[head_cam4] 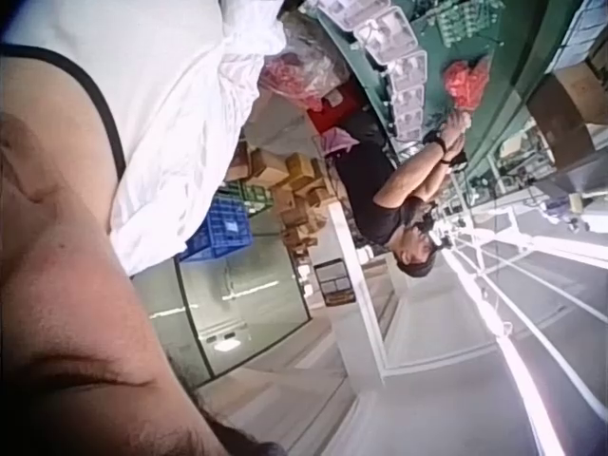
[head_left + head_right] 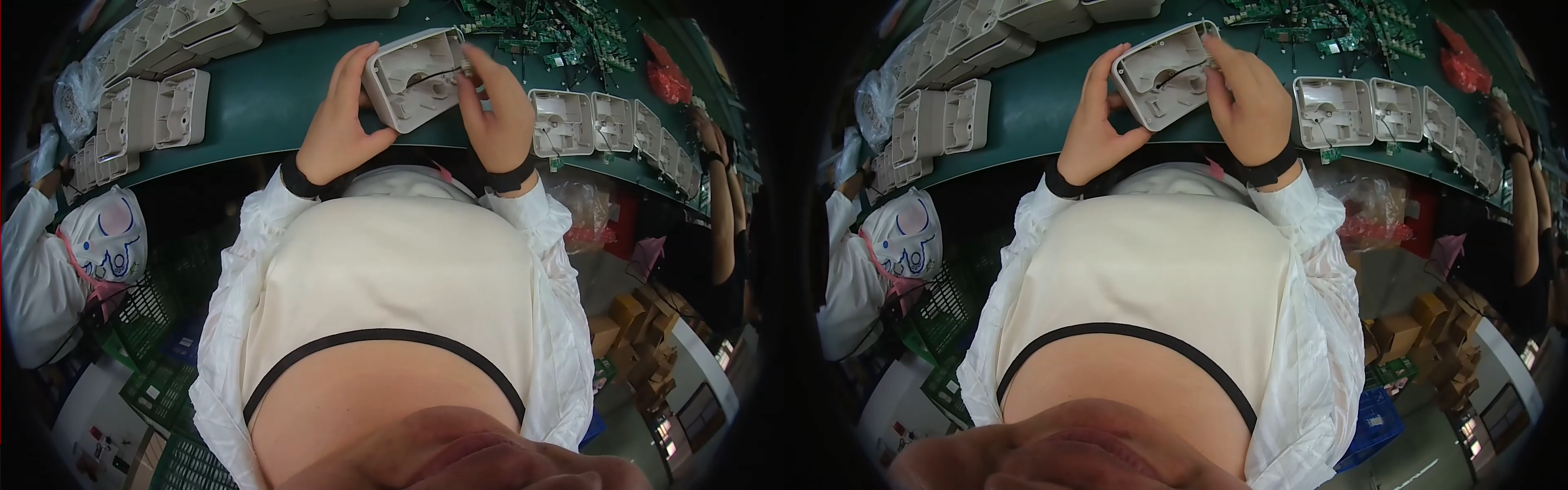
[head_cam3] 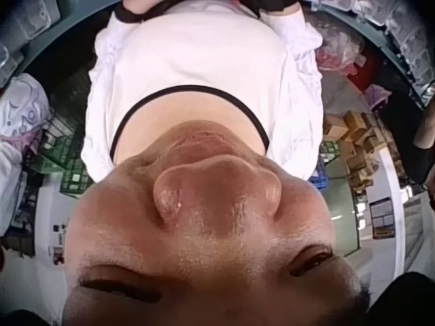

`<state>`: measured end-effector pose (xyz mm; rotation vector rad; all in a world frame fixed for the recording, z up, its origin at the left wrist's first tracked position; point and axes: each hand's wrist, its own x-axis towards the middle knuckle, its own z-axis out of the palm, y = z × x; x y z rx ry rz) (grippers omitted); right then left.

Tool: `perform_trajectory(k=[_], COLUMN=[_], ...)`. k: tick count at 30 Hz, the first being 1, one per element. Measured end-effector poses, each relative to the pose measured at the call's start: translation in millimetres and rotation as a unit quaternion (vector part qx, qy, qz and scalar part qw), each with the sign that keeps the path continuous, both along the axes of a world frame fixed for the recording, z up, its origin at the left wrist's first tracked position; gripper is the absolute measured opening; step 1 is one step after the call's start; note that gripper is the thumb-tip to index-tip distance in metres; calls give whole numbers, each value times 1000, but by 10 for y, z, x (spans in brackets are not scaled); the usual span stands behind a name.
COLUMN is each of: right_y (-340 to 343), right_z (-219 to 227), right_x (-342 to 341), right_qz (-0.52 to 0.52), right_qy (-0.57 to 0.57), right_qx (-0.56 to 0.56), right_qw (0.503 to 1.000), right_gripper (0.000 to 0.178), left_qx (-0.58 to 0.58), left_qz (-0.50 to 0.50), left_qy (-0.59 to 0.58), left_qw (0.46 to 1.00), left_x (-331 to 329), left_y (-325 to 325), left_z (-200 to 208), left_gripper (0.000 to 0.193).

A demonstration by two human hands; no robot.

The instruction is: Assembling electronic circuit boards into plastic housings on a factory production line.

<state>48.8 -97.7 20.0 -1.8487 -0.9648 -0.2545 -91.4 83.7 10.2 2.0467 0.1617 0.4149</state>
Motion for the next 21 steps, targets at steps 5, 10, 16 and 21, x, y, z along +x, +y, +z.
perform_trajectory(k=[5, 10, 16, 21], right_y=[-77, -150, -89, -48], right_z=[90, 272, 317, 145], right_x=[72, 129, 126, 11], right_qz=[15, 84, 171, 231], right_qy=[-151, -219, -245, -107], right_qx=[-103, -135, -126, -106], right_qw=[983, 963, 946, 961], right_gripper=[35, 32, 33, 33], left_qx=[-21, -22, 14, 99], left_qz=[-1, 9, 15, 20], left_qy=[31, 65, 44, -21], left_qw=[999, 998, 999, 995], left_x=[-26, -43, -36, -39], left_y=[40, 79, 92, 59], left_z=[62, 93, 12, -43], left_gripper=[100, 100, 99, 99])
